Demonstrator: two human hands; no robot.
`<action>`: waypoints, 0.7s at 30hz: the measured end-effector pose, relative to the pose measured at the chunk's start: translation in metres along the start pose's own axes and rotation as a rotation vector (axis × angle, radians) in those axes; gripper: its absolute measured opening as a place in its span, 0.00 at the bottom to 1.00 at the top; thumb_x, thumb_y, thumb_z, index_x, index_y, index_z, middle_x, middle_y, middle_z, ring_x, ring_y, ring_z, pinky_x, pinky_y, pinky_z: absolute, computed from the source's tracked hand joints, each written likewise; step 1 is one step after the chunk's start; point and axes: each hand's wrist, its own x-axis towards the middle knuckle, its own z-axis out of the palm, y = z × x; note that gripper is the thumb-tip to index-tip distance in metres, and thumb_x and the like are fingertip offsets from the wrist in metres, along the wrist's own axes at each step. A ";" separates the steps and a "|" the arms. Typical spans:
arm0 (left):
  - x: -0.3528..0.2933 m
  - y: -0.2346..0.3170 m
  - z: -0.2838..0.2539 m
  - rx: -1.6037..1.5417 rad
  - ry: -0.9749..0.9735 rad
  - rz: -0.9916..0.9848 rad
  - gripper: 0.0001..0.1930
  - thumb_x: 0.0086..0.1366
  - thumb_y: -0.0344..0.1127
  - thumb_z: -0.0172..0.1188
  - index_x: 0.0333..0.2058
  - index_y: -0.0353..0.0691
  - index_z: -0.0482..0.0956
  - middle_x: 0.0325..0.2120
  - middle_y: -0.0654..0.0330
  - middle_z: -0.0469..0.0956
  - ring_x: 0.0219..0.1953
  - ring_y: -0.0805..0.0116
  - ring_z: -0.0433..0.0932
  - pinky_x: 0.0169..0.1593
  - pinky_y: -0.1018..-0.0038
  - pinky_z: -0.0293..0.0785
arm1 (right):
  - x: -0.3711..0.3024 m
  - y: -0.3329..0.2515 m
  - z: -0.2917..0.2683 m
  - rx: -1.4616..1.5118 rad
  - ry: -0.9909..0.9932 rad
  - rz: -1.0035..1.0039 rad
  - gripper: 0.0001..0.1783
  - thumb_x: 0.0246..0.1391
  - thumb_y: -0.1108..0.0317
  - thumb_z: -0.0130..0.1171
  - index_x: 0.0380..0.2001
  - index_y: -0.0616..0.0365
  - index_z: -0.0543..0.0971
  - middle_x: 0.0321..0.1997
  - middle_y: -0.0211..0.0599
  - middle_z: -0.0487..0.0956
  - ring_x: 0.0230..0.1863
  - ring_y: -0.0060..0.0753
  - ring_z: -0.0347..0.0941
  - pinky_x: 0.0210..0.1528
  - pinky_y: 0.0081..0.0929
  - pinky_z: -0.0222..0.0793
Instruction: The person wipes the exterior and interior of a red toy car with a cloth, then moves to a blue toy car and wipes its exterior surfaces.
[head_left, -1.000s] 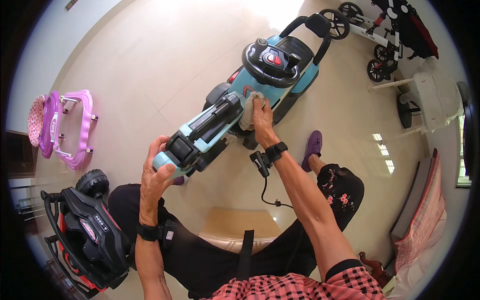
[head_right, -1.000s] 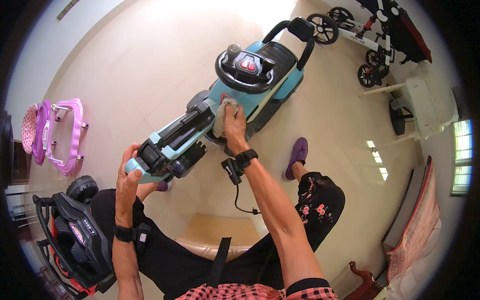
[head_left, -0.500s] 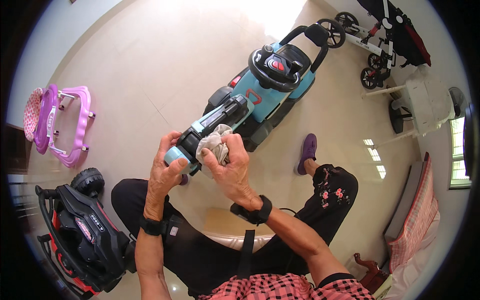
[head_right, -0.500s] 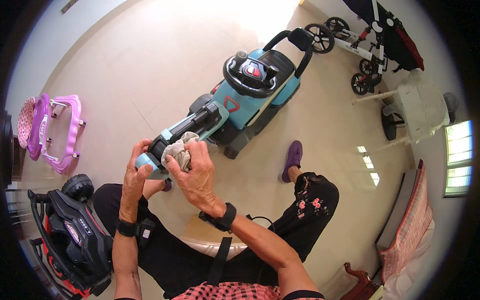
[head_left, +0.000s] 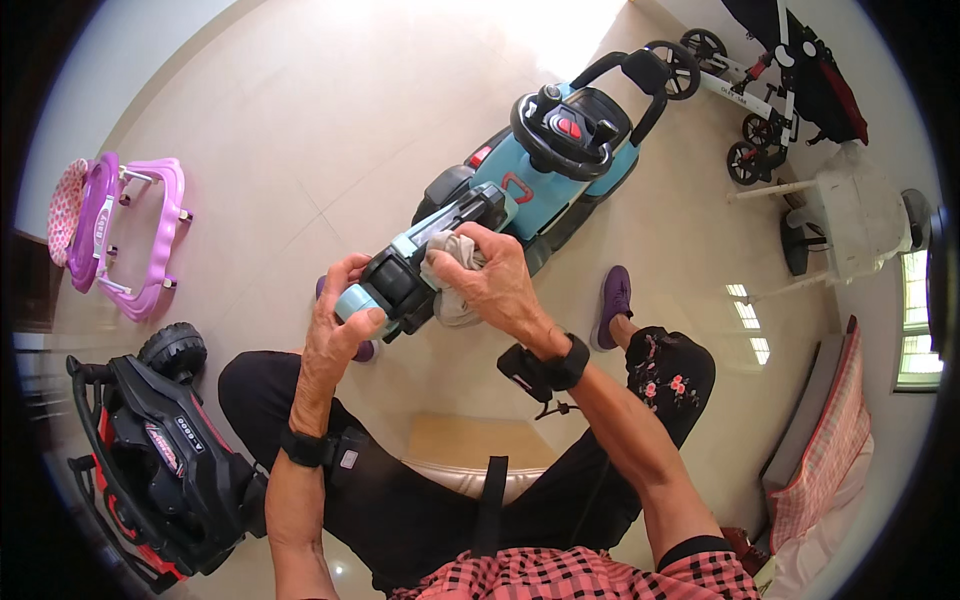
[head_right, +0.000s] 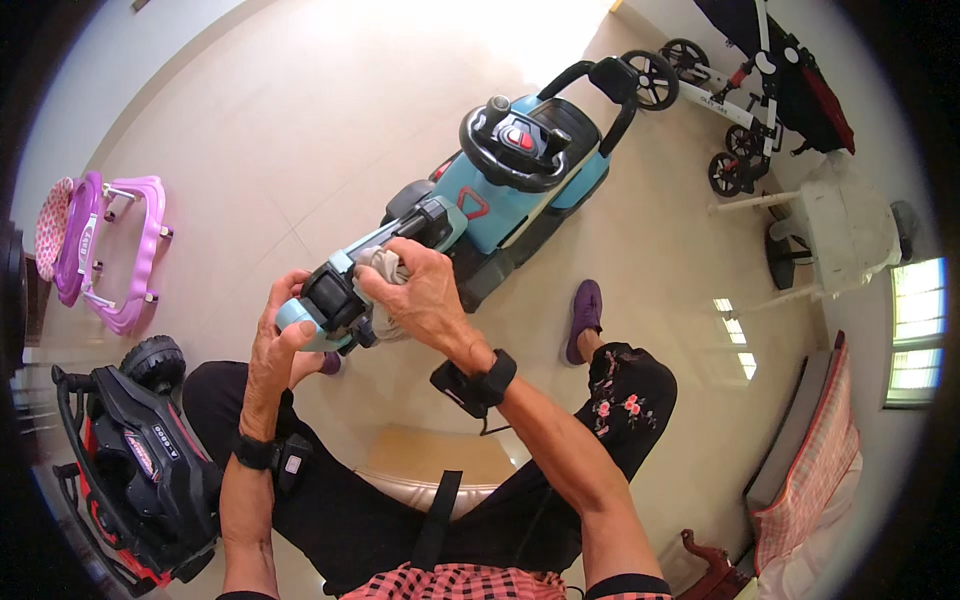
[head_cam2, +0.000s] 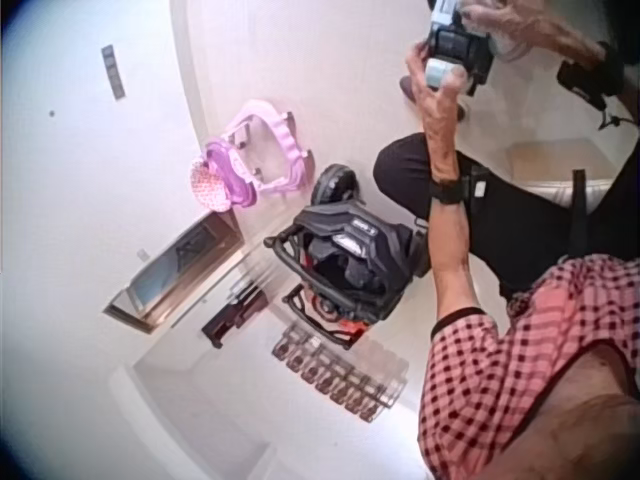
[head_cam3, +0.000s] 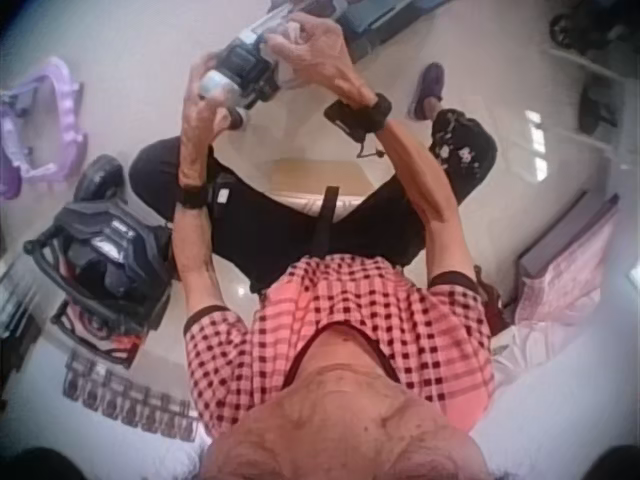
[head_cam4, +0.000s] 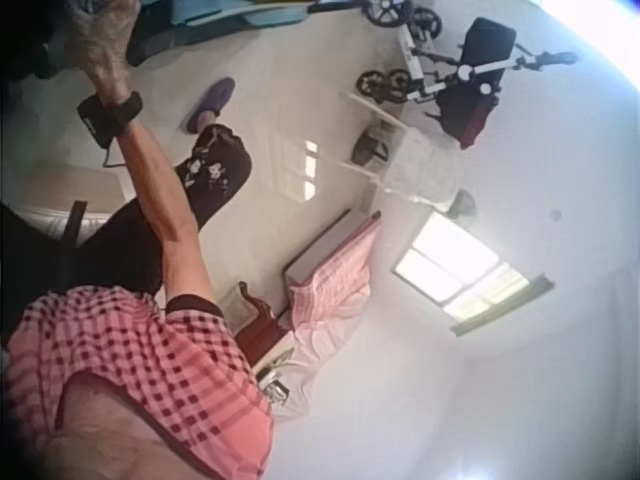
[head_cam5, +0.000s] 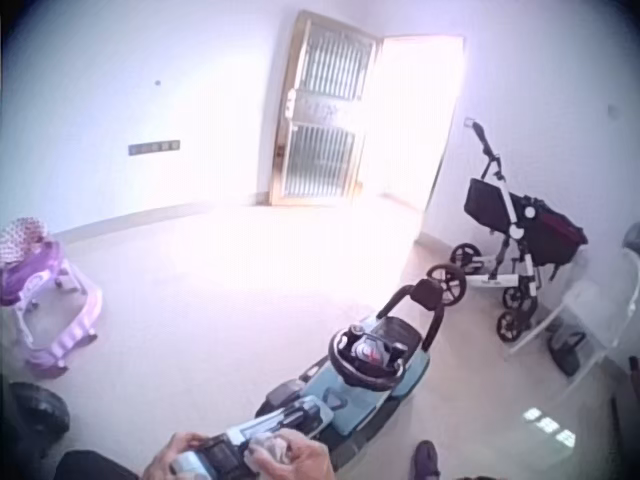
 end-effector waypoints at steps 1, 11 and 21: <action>-0.001 -0.002 -0.001 -0.005 -0.001 -0.004 0.38 0.48 0.51 0.62 0.56 0.38 0.67 0.47 0.53 0.71 0.48 0.64 0.71 0.52 0.70 0.69 | 0.003 -0.004 -0.003 0.032 -0.069 0.028 0.15 0.50 0.59 0.64 0.32 0.61 0.79 0.23 0.37 0.76 0.25 0.25 0.72 0.31 0.27 0.71; -0.003 0.003 0.000 -0.025 -0.047 0.021 0.35 0.52 0.48 0.63 0.57 0.40 0.66 0.48 0.55 0.70 0.50 0.66 0.69 0.54 0.70 0.67 | 0.011 0.074 -0.050 -0.304 0.334 0.006 0.16 0.51 0.57 0.62 0.33 0.61 0.78 0.22 0.41 0.77 0.23 0.31 0.72 0.31 0.28 0.70; -0.001 -0.003 0.001 0.013 -0.070 0.080 0.37 0.50 0.47 0.65 0.57 0.39 0.65 0.49 0.55 0.70 0.53 0.64 0.68 0.56 0.70 0.65 | 0.110 0.015 -0.046 -0.945 0.017 -0.586 0.22 0.50 0.52 0.58 0.35 0.62 0.83 0.29 0.44 0.81 0.33 0.48 0.77 0.41 0.37 0.73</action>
